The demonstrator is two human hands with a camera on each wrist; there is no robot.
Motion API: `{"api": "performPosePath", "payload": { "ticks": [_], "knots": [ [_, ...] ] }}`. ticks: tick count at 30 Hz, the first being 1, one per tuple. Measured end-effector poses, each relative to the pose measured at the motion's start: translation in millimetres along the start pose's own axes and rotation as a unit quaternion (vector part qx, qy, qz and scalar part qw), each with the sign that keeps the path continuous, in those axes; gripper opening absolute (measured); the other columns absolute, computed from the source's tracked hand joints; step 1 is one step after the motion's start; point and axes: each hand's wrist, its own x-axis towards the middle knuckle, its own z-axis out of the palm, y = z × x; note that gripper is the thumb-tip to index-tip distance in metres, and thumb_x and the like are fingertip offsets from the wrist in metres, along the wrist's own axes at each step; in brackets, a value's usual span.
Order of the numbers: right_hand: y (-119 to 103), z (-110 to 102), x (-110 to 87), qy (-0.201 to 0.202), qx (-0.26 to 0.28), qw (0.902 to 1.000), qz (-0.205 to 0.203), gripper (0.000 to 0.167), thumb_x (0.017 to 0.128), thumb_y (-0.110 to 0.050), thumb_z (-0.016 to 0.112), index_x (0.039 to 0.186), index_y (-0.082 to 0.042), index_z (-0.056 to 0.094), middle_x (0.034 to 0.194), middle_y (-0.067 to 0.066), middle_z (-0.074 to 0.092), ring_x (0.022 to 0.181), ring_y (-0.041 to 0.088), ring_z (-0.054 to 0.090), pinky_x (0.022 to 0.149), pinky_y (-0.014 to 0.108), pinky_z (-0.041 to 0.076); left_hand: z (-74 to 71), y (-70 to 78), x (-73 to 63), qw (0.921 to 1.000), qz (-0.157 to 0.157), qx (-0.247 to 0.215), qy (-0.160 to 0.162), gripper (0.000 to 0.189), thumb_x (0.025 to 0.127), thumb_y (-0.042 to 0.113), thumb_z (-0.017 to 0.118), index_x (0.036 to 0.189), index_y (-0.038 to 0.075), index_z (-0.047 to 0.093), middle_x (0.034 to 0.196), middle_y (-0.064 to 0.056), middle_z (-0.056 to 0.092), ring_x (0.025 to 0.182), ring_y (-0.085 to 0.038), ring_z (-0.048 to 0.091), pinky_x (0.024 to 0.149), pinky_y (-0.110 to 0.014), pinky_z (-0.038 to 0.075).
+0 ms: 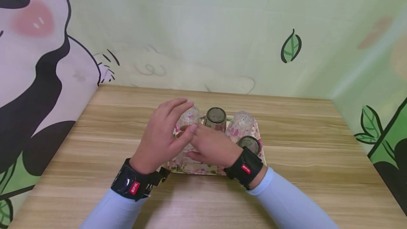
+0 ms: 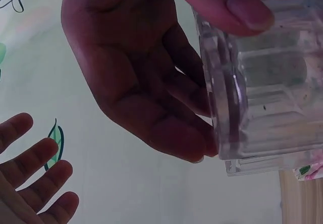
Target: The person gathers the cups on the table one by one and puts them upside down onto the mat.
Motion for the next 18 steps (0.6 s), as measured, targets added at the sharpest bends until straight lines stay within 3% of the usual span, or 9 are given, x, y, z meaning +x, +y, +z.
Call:
{"api": "performPosePath", "payload": {
  "ticks": [8, 13, 18],
  "knots": [
    [0.8, 6.6, 2.7, 0.009, 0.027, 0.9996, 0.0, 0.053, 0.091, -0.025, 0.073, 0.137, -0.005, 0.056, 0.139, 0.011, 0.058, 0.126, 0.025, 0.056, 0.108, 0.037, 0.046, 2.6, -1.2, -0.4, 0.9999, 0.006, -0.006, 0.008, 0.055, 0.099, 0.047, 0.049, 0.137, 0.008, 0.059, 0.138, -0.015, 0.058, 0.127, -0.033, 0.054, 0.105, -0.051, 0.043],
    [1.9, 7.9, 0.4, 0.002, 0.027, 0.9995, 0.014, 0.059, 0.093, -0.032, 0.071, 0.143, -0.006, 0.052, 0.142, 0.011, 0.055, 0.13, 0.025, 0.053, 0.111, 0.036, 0.044, 2.9, -1.3, -1.5, 1.0, -0.003, 0.002, -0.002, 0.056, 0.098, 0.045, 0.051, 0.137, 0.007, 0.058, 0.139, -0.015, 0.057, 0.128, -0.032, 0.053, 0.106, -0.051, 0.042],
    [7.1, 3.2, -4.6, 0.014, 0.017, 0.9993, 0.029, 0.057, 0.094, -0.041, 0.067, 0.138, -0.009, 0.051, 0.141, 0.01, 0.053, 0.134, 0.024, 0.047, 0.115, 0.036, 0.039, 2.8, -2.9, -1.2, 0.9994, -0.026, 0.018, -0.013, 0.058, 0.097, 0.042, 0.054, 0.141, 0.004, 0.053, 0.141, -0.016, 0.054, 0.131, -0.033, 0.05, 0.11, -0.052, 0.039]
  ]
}}
